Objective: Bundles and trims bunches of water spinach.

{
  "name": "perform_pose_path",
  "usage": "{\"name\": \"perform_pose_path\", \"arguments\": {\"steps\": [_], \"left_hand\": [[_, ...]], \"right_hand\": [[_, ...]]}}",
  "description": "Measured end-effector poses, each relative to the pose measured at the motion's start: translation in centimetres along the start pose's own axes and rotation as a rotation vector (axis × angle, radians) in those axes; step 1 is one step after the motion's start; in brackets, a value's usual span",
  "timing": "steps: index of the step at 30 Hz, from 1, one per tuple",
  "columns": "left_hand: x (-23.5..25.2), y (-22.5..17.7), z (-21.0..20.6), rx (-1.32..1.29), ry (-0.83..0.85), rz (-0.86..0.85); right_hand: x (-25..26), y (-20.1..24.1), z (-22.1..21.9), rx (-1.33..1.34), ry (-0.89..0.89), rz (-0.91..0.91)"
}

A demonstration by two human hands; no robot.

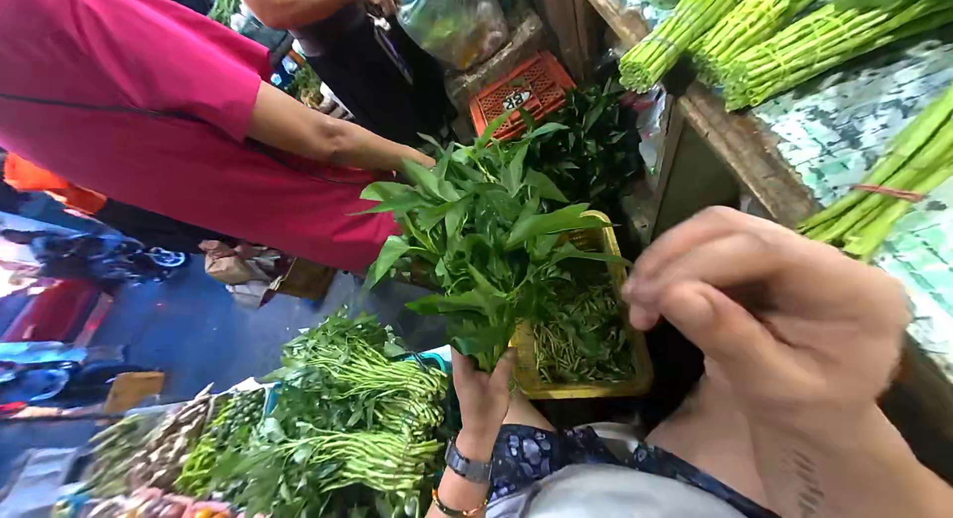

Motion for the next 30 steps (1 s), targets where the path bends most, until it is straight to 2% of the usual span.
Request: {"name": "perform_pose_path", "arguments": {"steps": [3,7,10,13,18,24,30], "left_hand": [[-0.6,0.9,-0.3,0.019,0.036,-0.008],[-1.1,0.7,-1.4,-0.043,0.061,-0.068],[-1.3,0.4,-1.7,-0.06,0.083,-0.095],[-1.2,0.2,-1.7,-0.065,0.058,-0.082],[-0.1,-1.0,-1.4,-0.114,-0.009,-0.026],[0.0,-1.2,-0.8,-0.171,-0.088,0.023],[0.2,-1.0,0.0,-0.198,-0.12,-0.044]], "right_hand": [[-0.2,-1.6,-1.3,-0.029,-0.004,-0.058],[-0.5,-2.7,-2.7,-0.428,-0.06,-0.008],[-0.3,-3.6,-2.2,-0.492,-0.09,-0.156],[-0.1,-4.0,-1.1,-0.486,-0.099,-0.195],[0.3,-4.2,-0.2,-0.317,0.018,-0.093],[0.1,-4.5,-0.5,-0.174,0.255,0.087],[-0.1,-4.7,-0.5,-0.276,0.404,0.093]]}}
Point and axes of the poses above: each hand's wrist, its own x-axis towards the middle knuckle, its own z-axis out of the back of the hand, y = z × x, the point moved 3 cm from there along x, towards the middle knuckle, and after that the axes turned 13 degrees about -x, right-handed, at the moved point
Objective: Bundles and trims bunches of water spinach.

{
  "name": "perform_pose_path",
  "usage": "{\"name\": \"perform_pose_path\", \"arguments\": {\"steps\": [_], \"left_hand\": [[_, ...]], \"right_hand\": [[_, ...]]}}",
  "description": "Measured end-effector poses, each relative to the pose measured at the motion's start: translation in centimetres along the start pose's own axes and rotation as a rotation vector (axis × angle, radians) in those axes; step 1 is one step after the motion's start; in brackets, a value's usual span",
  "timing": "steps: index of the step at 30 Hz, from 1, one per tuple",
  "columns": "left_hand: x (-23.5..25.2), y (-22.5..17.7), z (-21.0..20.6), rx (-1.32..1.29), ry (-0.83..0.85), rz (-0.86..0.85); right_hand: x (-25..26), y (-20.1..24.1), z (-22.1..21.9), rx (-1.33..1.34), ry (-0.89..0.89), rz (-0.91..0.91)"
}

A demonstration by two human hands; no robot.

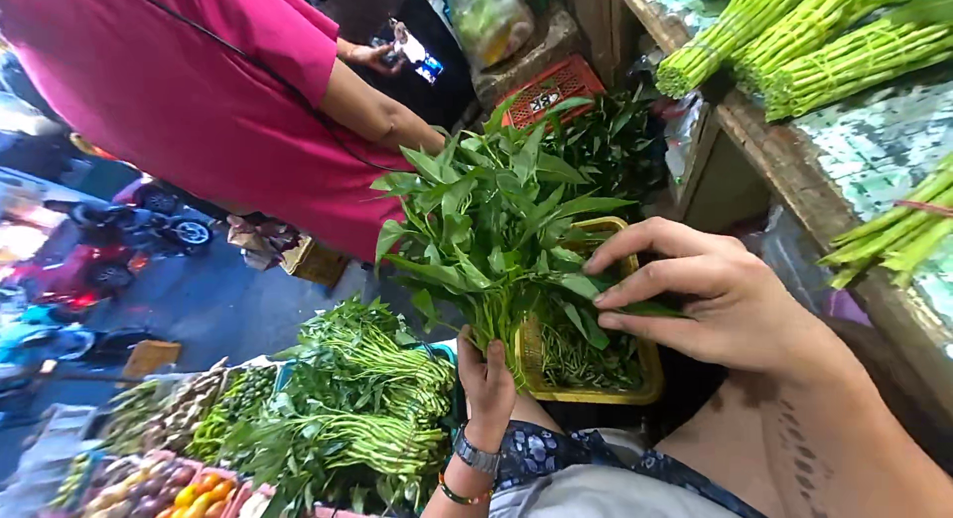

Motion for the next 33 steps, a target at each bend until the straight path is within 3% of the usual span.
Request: {"name": "perform_pose_path", "arguments": {"steps": [7,18,25,33], "left_hand": [[-0.5,0.4,0.3,0.011,0.02,-0.068],[-1.2,1.8,0.5,0.107,0.14,-0.182],[-0.6,2.3,2.2,0.351,0.21,-0.276],[-0.3,2.0,3.4,0.46,0.209,-0.321]], "right_hand": [[0.1,-0.4,-0.7,-0.046,0.021,-0.183],[-0.1,-1.4,-2.5,-0.407,0.059,-0.409],[0.0,-1.5,-3.1,-0.689,0.074,-0.207],[0.0,-1.9,-2.9,-0.15,0.108,-0.583]]}}
Point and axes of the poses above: each hand's wrist, its own x-axis towards the middle knuckle, its own z-axis out of the back of the hand, y = z × x, the point moved 3 cm from there along x, towards the middle knuckle, and after that the axes turned 13 degrees about -x, right-handed, at the moved point
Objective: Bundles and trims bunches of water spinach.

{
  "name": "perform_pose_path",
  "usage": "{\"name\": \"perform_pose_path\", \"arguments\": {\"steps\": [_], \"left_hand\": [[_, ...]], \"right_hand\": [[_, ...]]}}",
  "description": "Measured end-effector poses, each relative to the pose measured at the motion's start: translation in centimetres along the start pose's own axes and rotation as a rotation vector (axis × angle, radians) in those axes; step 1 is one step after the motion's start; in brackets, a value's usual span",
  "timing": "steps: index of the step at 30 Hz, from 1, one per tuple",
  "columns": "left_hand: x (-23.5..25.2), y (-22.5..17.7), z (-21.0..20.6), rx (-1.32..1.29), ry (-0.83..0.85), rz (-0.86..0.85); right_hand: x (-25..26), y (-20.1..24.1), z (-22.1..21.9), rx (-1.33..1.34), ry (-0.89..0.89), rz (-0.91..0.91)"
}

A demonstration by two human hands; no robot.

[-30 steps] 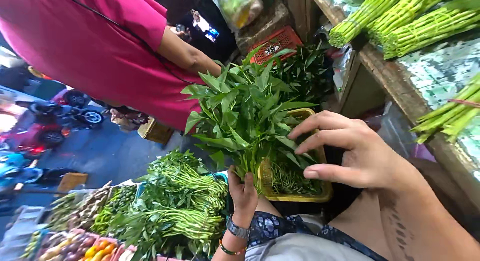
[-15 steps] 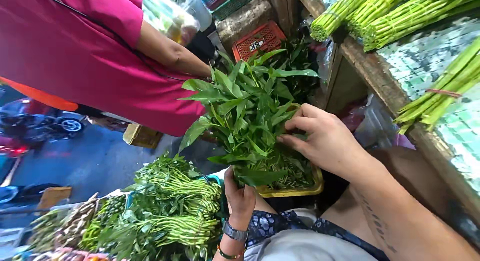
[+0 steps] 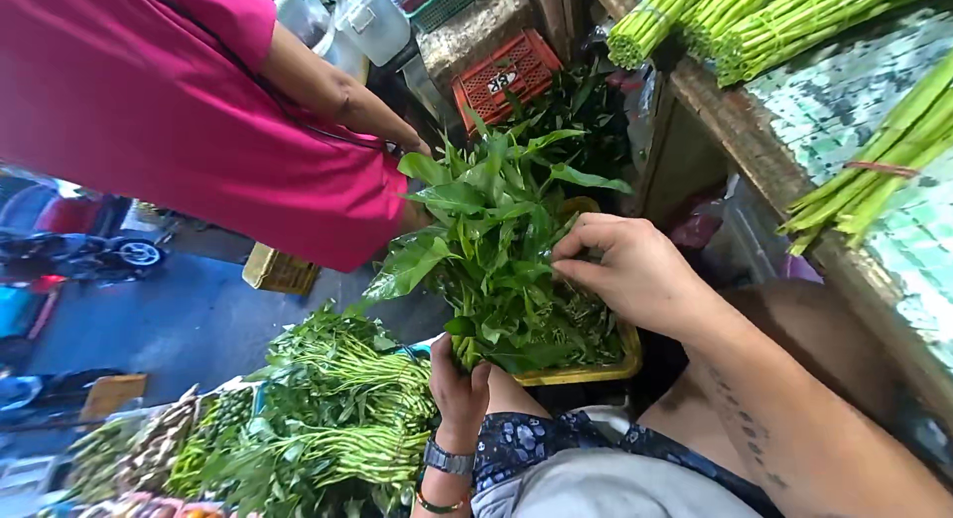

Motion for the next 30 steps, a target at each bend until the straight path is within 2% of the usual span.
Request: {"name": "perform_pose_path", "arguments": {"steps": [2,9,11,13,17,18,19,21,24,27,30], "left_hand": [[-0.1,0.2,0.2,-0.017,-0.006,0.01],[-1.1,0.9,2.0,-0.057,-0.091,0.187],[-0.9,0.6,2.3,-0.062,-0.132,0.223],[-0.5,0.2,2.5,-0.063,-0.157,0.237],[-0.5,0.4,2.8,-0.119,-0.181,0.205],[-0.6,0.5,2.8,-0.122,-0.183,0.204],[-0.6,0.5,2.8,-0.12,-0.183,0.207],[-0.7,0.5,2.6,-0.122,-0.18,0.218],[-1.0,0.4,2.1,-0.179,-0.157,0.22],[-1.1,0.3,1.4,-0.208,-0.127,0.197],[-1.2,0.3,0.6,-0.254,-0.088,0.192]], "right_hand": [[0.0,-0.3,0.5,0.1,-0.006,-0.052],[-0.1,-2.1,4.1,0.425,-0.271,-0.108],[-0.1,-2.4,4.4,0.38,-0.286,-0.122],[0.0,-2.5,4.3,0.146,-0.203,-0.098],[0.1,-2.6,1.7,-0.243,0.265,-0.157],[0.1,-2.6,1.0,-0.304,0.312,-0.172],[0.1,-2.4,0.5,-0.343,0.274,-0.152],[-0.1,-1.2,0.4,-0.317,0.033,-0.012],[-0.5,1.5,0.1,-0.103,-0.276,0.237],[-1.0,3.0,-1.3,-0.076,-0.378,0.414],[-0.9,2.9,-2.7,-0.209,-0.353,0.494]]}}
Point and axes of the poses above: each hand's wrist, its own x-axis towards the middle knuckle, its own z-axis out of the back of the hand, y = z × x, the point moved 3 cm from there along x, towards the middle knuckle, and after that the axes turned 13 degrees about -x, right-handed, at the moved point
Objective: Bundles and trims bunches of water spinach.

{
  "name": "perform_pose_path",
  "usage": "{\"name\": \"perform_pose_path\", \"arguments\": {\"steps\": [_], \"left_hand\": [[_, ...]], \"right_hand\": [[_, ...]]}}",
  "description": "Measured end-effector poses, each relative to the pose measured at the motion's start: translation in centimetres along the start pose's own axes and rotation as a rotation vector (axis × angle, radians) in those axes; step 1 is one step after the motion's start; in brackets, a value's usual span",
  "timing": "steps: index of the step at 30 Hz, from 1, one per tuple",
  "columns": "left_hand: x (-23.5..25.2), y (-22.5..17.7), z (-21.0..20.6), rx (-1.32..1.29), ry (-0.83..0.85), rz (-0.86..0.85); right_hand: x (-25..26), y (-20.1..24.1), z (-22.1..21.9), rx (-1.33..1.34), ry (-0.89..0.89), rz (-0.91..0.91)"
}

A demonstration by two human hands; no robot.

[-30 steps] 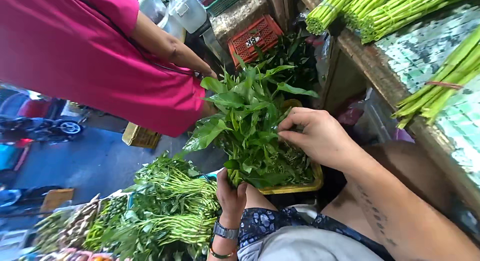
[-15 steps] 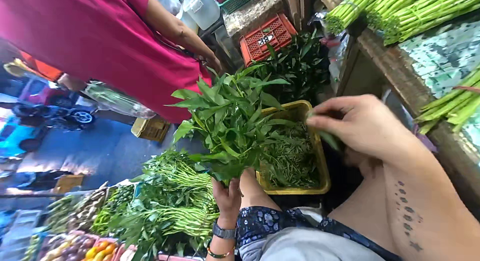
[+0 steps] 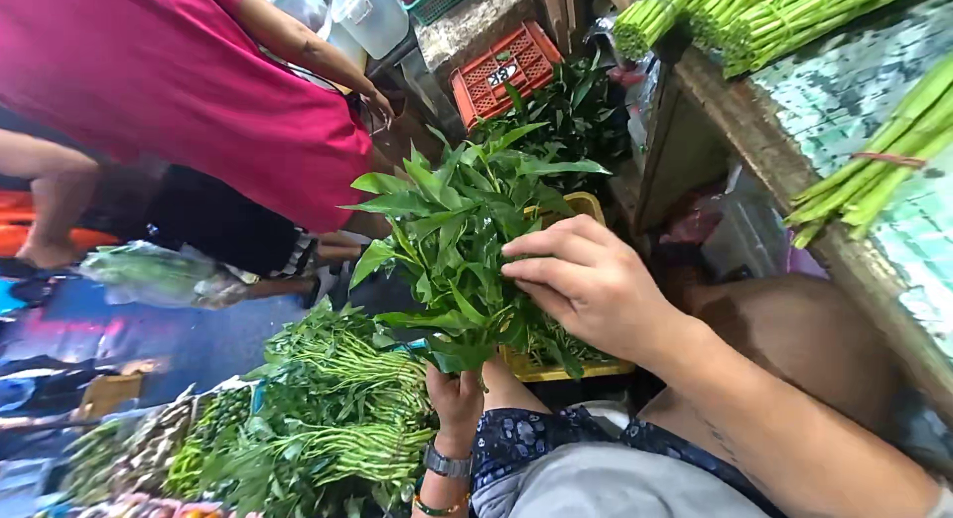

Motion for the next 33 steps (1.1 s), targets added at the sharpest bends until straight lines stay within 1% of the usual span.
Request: {"name": "perform_pose_path", "arguments": {"steps": [3,6,9,13,16,22,25,28,33], "left_hand": [[0.0,-0.2,-0.9,-0.026,0.056,0.012],[0.0,-0.8,-1.6,-0.059,0.104,0.063],[-0.2,-0.8,-2.1,-0.037,0.114,0.176],[-0.1,-1.0,-2.6,0.051,0.111,0.284],[-0.1,-1.6,-3.2,-0.094,0.105,0.337],[0.1,-2.3,-3.4,-0.292,0.113,0.503],[0.2,-2.6,-3.3,-0.243,0.124,0.464],[0.3,-3.1,-3.1,-0.136,0.106,0.413],[0.4,-3.2,-2.7,0.002,0.051,0.369]], "right_hand": [[-0.4,-0.6,-0.9,-0.106,0.117,0.014],[-0.3,-1.7,-1.1,-0.123,0.202,-0.059],[-0.2,-2.3,-0.7,-0.148,0.182,-0.087],[-0.1,-2.0,-0.5,-0.161,0.121,0.0],[-0.3,-1.8,-0.8,-0.121,0.093,0.031],[-0.3,-1.5,-1.0,-0.066,0.114,0.036],[-0.4,-2.4,-1.2,-0.058,0.183,-0.082],[-0.5,-3.7,-1.1,-0.084,0.302,-0.188],[-0.4,-4.1,-1.1,-0.091,0.394,-0.206]]}}
Point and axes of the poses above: each hand's wrist, its own x-axis towards the middle knuckle, its own z-axis out of the back of the hand, y = z × x, the point moved 3 cm from there along x, towards the middle knuckle, and after that the axes turned 13 degrees about -x, right-handed, at the moved point
